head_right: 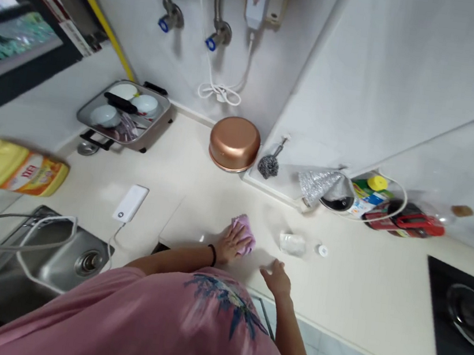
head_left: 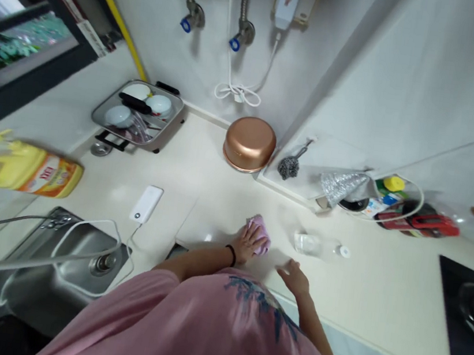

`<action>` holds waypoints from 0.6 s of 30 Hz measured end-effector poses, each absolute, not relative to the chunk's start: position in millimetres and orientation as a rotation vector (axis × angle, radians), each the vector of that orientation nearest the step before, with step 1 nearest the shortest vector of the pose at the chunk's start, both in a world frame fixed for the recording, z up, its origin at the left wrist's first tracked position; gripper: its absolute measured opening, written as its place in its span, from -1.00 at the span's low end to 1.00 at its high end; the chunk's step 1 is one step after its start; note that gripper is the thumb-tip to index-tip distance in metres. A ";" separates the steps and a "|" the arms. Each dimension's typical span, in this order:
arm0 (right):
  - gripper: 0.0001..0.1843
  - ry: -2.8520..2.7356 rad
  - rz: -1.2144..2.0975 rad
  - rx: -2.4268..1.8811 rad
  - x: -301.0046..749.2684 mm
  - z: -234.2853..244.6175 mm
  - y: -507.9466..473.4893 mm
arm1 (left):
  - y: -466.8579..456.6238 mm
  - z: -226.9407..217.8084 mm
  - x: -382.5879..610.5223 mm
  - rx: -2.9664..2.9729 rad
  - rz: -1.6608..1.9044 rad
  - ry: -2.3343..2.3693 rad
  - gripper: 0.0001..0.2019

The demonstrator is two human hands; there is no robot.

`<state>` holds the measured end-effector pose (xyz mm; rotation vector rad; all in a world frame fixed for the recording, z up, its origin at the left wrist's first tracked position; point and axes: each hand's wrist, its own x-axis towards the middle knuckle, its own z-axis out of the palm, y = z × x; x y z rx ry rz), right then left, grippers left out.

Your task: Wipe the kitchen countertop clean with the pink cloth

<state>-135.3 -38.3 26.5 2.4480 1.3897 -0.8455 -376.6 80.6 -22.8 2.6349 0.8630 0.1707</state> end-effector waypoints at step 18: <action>-0.33 1.417 -0.909 2.877 -119.4 33.4 -105.0 | 90.6 -14.9 -277.8 2.539 0.124 0.897 -0.27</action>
